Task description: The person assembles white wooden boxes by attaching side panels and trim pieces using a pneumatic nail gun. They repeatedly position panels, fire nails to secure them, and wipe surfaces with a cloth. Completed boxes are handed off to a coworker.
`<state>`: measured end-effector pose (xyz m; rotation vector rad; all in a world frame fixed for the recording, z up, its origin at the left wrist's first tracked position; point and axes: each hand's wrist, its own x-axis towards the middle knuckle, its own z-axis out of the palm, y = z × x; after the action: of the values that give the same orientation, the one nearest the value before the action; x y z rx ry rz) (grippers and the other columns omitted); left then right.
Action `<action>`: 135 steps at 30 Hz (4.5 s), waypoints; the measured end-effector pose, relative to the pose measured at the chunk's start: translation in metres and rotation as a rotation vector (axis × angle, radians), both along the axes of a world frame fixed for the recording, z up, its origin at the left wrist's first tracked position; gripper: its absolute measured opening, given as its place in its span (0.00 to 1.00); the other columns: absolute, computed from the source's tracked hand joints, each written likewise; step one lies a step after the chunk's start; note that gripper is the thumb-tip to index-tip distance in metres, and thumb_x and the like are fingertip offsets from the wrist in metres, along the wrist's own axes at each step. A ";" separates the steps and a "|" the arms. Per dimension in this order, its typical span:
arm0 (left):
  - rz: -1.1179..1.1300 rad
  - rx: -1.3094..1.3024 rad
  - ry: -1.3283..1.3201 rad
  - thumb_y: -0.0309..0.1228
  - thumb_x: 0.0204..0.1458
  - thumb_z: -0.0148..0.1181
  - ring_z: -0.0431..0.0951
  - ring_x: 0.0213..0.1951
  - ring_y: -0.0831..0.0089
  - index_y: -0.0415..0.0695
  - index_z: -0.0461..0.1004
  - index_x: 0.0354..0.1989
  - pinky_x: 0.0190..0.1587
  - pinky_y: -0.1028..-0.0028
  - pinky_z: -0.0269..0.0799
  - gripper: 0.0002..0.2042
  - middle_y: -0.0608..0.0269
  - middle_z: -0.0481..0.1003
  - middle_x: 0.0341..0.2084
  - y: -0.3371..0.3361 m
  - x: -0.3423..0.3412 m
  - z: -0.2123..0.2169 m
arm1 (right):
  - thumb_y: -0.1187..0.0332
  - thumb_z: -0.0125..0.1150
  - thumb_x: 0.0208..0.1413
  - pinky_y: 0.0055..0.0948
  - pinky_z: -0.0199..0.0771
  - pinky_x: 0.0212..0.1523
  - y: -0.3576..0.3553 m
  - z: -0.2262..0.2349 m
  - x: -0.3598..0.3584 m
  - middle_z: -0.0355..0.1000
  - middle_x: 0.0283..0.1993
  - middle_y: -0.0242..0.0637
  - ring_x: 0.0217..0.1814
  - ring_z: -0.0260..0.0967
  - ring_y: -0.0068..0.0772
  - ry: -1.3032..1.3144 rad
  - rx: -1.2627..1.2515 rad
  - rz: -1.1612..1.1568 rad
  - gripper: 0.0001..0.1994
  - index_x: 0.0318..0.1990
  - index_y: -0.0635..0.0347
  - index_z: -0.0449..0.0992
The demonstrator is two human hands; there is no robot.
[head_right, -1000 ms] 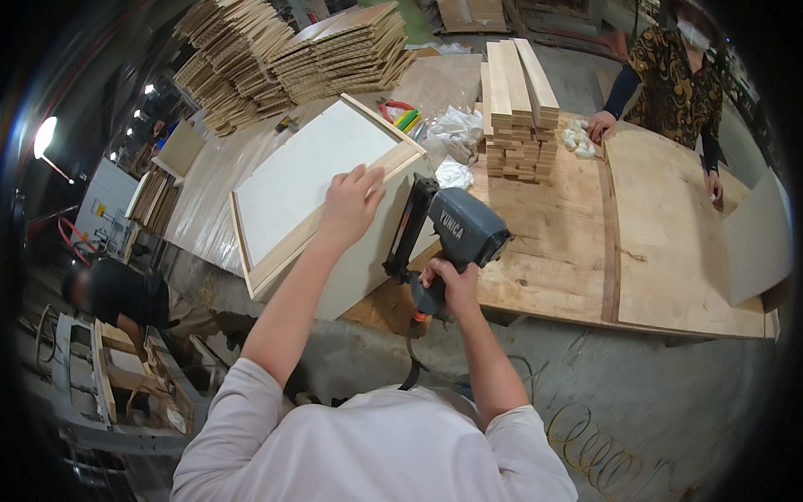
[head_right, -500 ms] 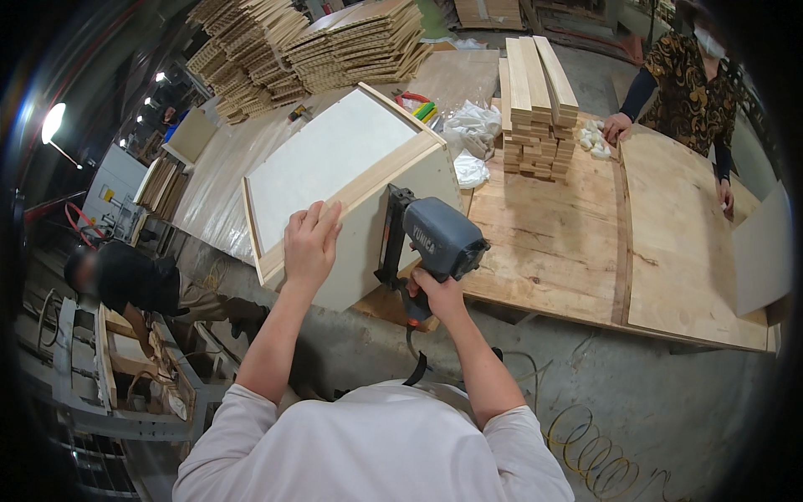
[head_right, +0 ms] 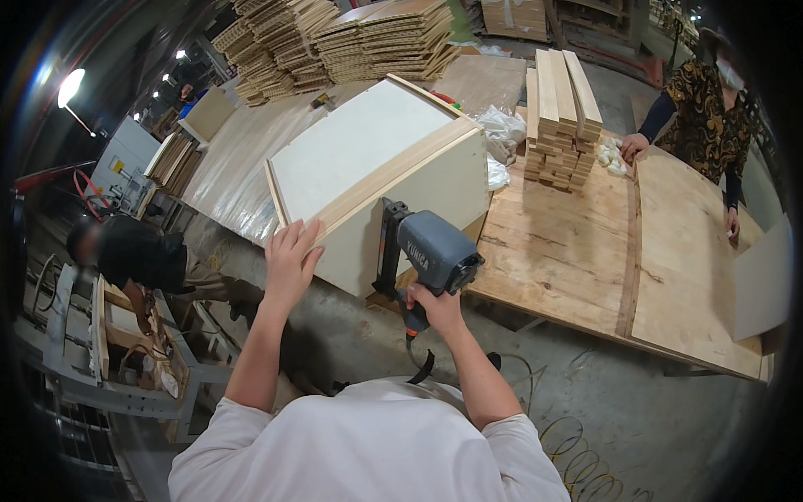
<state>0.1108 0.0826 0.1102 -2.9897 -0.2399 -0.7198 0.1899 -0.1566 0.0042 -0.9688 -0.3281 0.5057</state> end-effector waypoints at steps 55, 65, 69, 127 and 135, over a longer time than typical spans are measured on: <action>-0.371 -0.072 -0.334 0.46 0.32 0.72 0.69 0.41 0.66 0.48 0.70 0.31 0.52 0.62 0.56 0.22 0.67 0.70 0.30 0.084 0.026 -0.022 | 0.69 0.62 0.50 0.41 0.67 0.50 -0.006 -0.049 -0.127 0.71 0.46 0.42 0.49 0.68 0.44 -0.674 -0.694 -0.389 0.16 0.48 0.60 0.72; -0.342 -0.203 -0.583 0.49 0.35 0.71 0.63 0.40 0.67 0.52 0.72 0.32 0.48 0.65 0.52 0.20 0.70 0.66 0.30 -0.005 0.008 -0.051 | 0.73 0.59 0.55 0.28 0.68 0.35 -0.002 -0.032 -0.146 0.69 0.34 0.34 0.35 0.66 0.27 -0.735 -0.678 -0.636 0.05 0.38 0.63 0.71; -0.367 -0.234 -0.578 0.46 0.37 0.72 0.64 0.40 0.67 0.52 0.73 0.32 0.48 0.65 0.52 0.18 0.70 0.66 0.30 -0.004 0.008 -0.051 | 0.72 0.61 0.51 0.35 0.69 0.44 0.004 -0.034 -0.152 0.72 0.43 0.39 0.44 0.69 0.40 -0.766 -0.721 -0.740 0.12 0.44 0.60 0.73; -0.065 -1.914 -0.671 0.42 0.51 0.48 0.75 0.32 0.69 0.42 0.70 0.31 0.38 0.70 0.70 0.14 0.63 0.72 0.27 0.137 -0.131 -0.137 | 0.28 0.34 0.52 0.44 0.47 0.67 0.087 -0.009 0.079 0.55 0.68 0.36 0.69 0.51 0.40 0.388 0.287 -0.062 0.44 0.66 0.55 0.56; -0.074 -1.268 -0.712 0.36 0.50 0.50 0.70 0.46 0.67 0.43 0.64 0.50 0.53 0.67 0.65 0.19 0.60 0.68 0.41 0.057 -0.103 -0.073 | 0.29 0.31 0.55 0.43 0.47 0.67 0.013 0.005 0.066 0.51 0.70 0.35 0.70 0.49 0.40 0.091 0.271 -0.308 0.43 0.68 0.52 0.50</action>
<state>0.0083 0.1399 0.0373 -3.5482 -0.9034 -2.3713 0.2559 -0.1438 0.0094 -0.7132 -0.1552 0.2156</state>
